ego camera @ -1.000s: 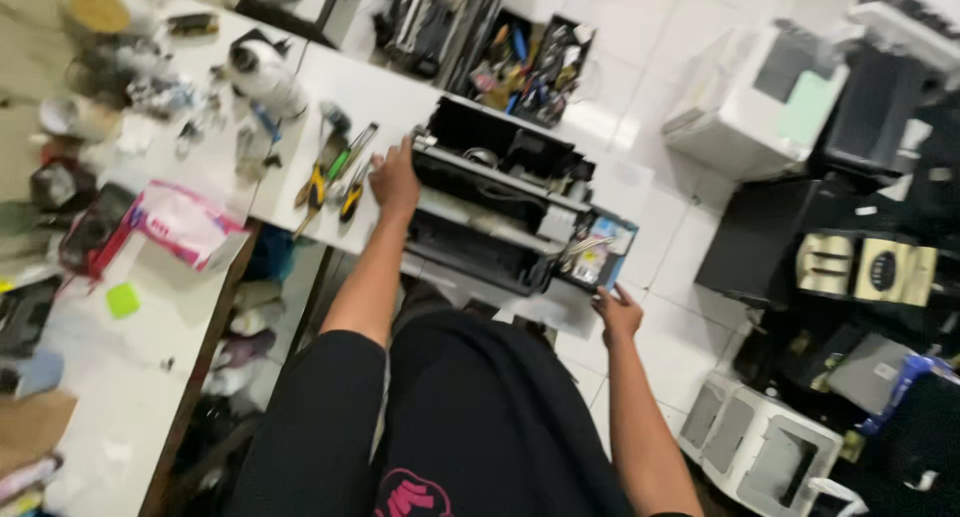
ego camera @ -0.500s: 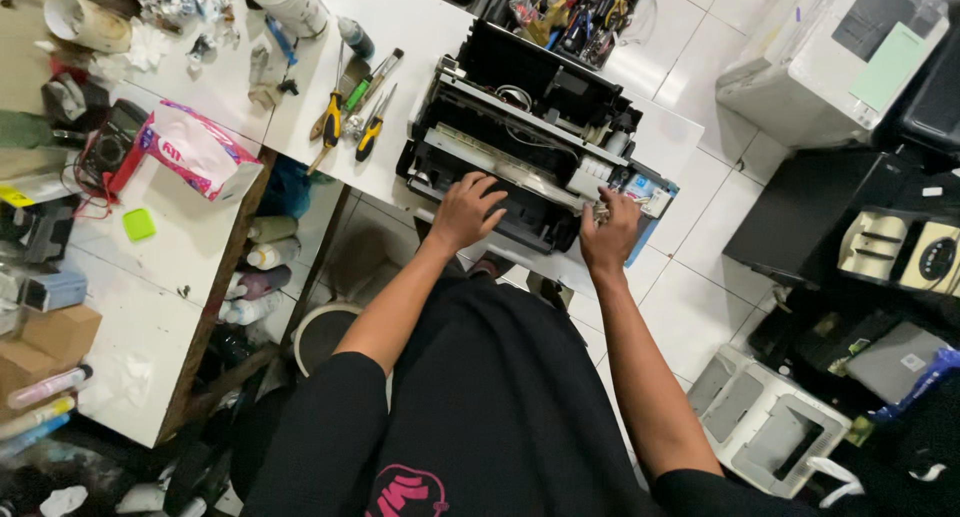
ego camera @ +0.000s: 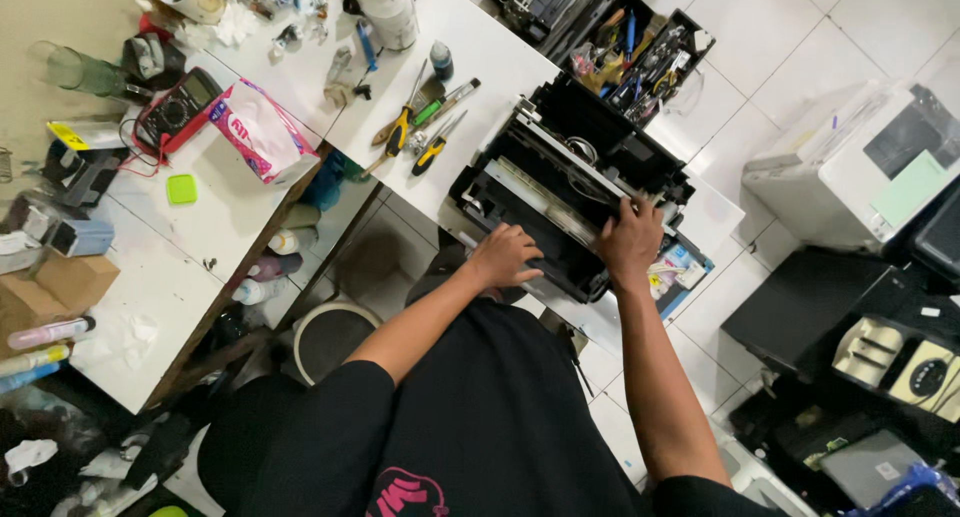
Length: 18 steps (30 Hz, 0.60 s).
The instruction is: The person uses a screwdriver to remove screws from the top cover of a printer. They then remove the cover and proceed to detach the internal ink cartridge assembly from the main printer body.
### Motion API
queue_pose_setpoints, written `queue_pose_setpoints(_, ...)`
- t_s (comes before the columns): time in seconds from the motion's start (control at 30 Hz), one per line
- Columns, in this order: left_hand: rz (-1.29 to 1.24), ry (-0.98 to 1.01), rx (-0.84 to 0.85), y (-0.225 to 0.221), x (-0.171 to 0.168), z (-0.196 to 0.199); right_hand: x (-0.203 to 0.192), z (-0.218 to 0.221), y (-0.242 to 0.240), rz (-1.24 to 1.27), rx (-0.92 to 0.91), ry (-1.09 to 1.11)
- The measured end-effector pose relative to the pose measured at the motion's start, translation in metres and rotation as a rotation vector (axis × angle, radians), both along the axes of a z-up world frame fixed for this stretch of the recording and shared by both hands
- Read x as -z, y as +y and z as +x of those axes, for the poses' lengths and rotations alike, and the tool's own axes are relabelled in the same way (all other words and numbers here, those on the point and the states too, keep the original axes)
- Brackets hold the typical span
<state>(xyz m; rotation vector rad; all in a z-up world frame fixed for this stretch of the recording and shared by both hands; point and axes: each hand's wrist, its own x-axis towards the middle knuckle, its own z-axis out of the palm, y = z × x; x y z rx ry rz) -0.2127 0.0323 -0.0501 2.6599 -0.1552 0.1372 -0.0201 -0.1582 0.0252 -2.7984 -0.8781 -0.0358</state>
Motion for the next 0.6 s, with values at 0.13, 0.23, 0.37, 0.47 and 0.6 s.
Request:
queue_pose_setpoints(0.13, -0.042, 0.108, 0.073, 0.020, -0.003, 0.006, 0.026, 0.008, 0.005, 0.006, 0.034, -0.076)
queue_pose_setpoints(0.23, -0.035, 0.189, 0.145, 0.042, 0.000, 0.009, 0.022, 0.008, 0.010, 0.003, 0.107, -0.038)
queue_pose_setpoints(0.37, -0.294, 0.245, 0.265, 0.081, -0.019, 0.014, 0.039, 0.013, 0.022, -0.018, 0.204, -0.046)
queue_pose_setpoints(0.47, -0.401, 0.111, 0.123, 0.107, -0.028, 0.018, 0.048, 0.014, 0.024, -0.032, 0.256, -0.069)
queue_pose_setpoints(0.6, -0.343, -0.027, -0.321, 0.165, -0.014, 0.027, 0.049, 0.006, 0.030, -0.057, 0.293, -0.092)
